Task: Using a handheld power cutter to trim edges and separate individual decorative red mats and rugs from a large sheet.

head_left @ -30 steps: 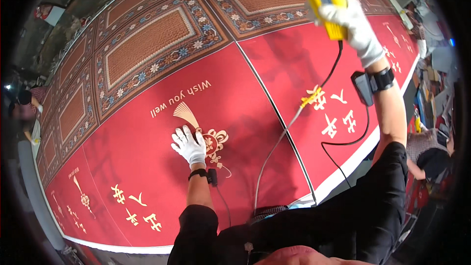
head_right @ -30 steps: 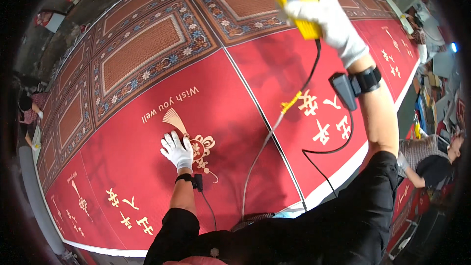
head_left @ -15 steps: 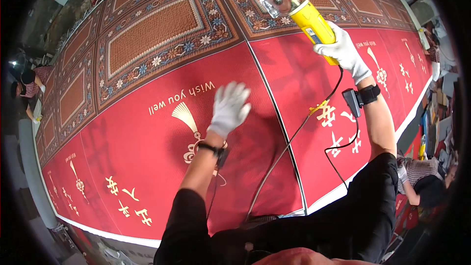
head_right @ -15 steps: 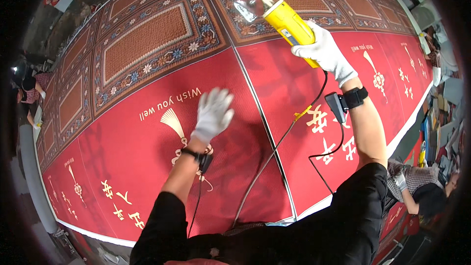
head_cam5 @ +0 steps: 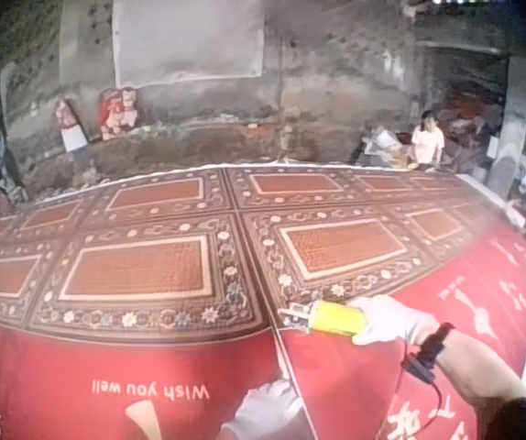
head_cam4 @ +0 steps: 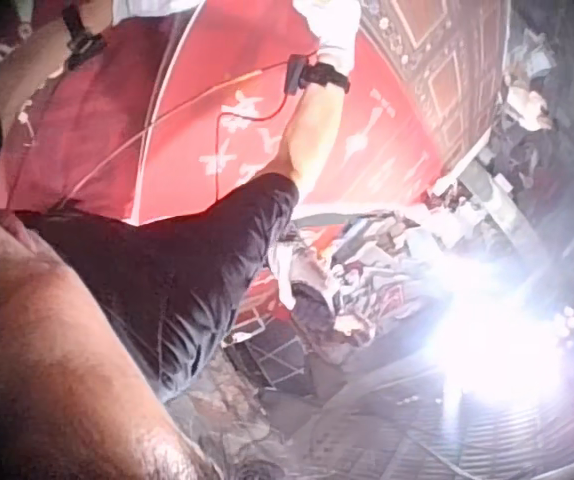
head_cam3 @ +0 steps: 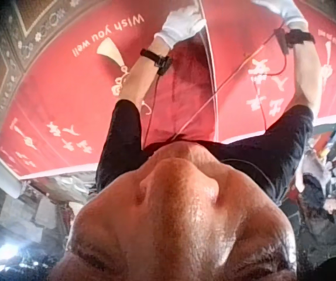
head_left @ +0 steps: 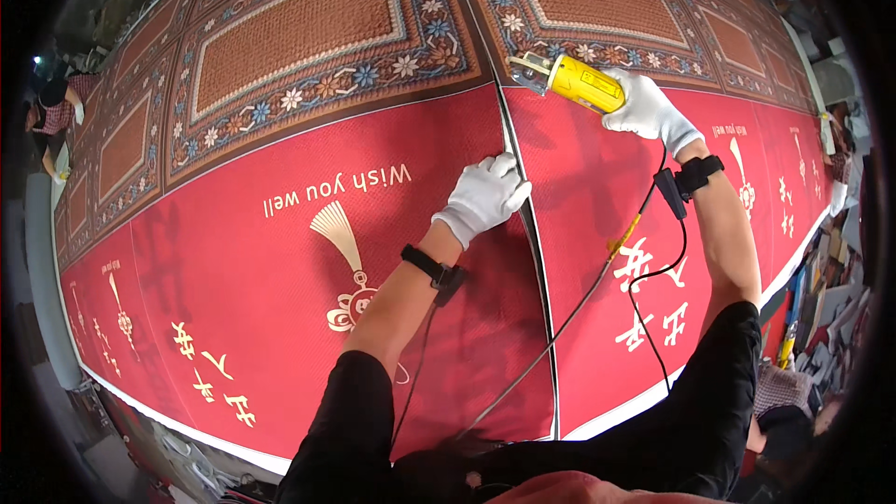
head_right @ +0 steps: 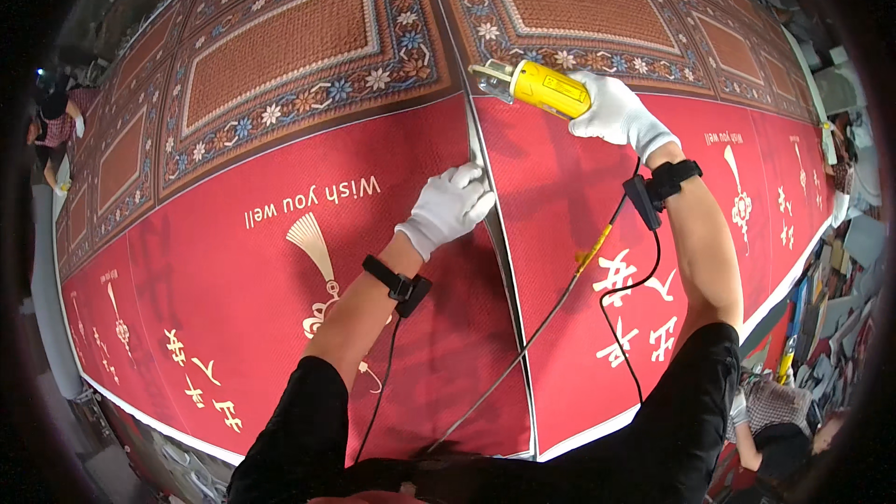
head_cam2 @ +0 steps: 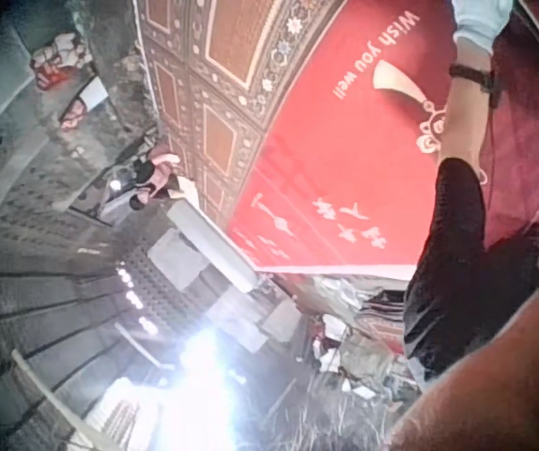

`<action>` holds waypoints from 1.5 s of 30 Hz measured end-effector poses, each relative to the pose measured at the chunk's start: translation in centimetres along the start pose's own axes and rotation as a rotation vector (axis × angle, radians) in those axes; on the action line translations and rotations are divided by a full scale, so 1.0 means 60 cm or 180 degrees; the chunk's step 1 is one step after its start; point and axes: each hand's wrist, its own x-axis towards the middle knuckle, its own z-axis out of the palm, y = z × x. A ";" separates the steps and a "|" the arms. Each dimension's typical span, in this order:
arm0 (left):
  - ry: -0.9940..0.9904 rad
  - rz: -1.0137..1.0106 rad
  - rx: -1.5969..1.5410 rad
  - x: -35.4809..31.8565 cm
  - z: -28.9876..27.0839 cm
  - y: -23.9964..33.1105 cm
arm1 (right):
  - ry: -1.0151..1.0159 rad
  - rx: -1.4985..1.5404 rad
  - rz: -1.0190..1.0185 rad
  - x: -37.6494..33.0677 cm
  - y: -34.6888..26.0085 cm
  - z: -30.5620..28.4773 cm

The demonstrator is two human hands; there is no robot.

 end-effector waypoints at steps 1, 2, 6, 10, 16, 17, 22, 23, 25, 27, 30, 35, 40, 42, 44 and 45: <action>0.0014 -0.0033 -0.0015 0.000 0.003 -0.001 | -0.0061 -0.0001 0.0038 0.010 -0.002 0.005; 0.0019 -0.0037 -0.0115 -0.002 0.005 0.000 | -0.0120 -0.0003 0.0079 0.020 -0.003 0.010; 0.0291 -0.0095 -0.0504 -0.008 0.023 -0.007 | -0.0311 -0.0178 0.0135 0.051 -0.001 0.024; 0.0315 -0.0074 -0.0623 -0.017 0.052 -0.017 | -0.0427 -0.0247 0.0272 0.066 -0.001 0.037; 0.0164 0.0074 -0.0208 -0.020 0.049 -0.014 | -0.0372 -0.0063 0.0047 0.087 0.037 0.059; -0.0007 0.0091 -0.0172 -0.021 0.043 -0.014 | -0.0366 -0.0029 -0.0017 0.092 0.036 0.063; 0.0190 -0.0944 0.0745 -0.034 -0.084 -0.012 | -0.0464 -0.0245 0.0273 0.076 0.050 0.052; 0.0269 -0.1522 0.1033 -0.074 -0.089 -0.041 | -0.0470 -0.0373 0.0244 0.075 0.064 0.051; 0.0700 -0.2382 0.2107 -0.191 -0.132 -0.107 | -0.0401 -0.0351 -0.0015 0.088 0.049 0.057; 0.0341 -0.2539 0.2509 -0.199 -0.136 -0.109 | -0.0376 -0.0366 -0.0185 0.091 0.039 0.068; -0.0170 -0.2815 0.2761 -0.194 -0.126 -0.110 | -0.0375 -0.0544 -0.0046 0.094 0.032 0.061; -0.0269 -0.2916 0.2626 -0.193 -0.115 -0.112 | -0.0459 -0.1263 -0.0097 0.112 0.040 0.049; -0.0310 -0.2985 0.2631 -0.199 -0.116 -0.116 | -0.0452 -0.1522 -0.0325 0.118 0.014 0.035; -0.0185 -0.2956 0.2594 -0.202 -0.118 -0.118 | -0.0411 -0.1548 -0.0445 0.121 -0.002 0.034; -0.0174 -0.3001 0.2560 -0.199 -0.117 -0.117 | -0.0551 -0.1676 -0.0257 0.124 -0.008 0.031; -0.0177 -0.3032 0.2537 -0.197 -0.117 -0.117 | -0.0550 -0.1688 -0.0272 0.127 -0.009 0.029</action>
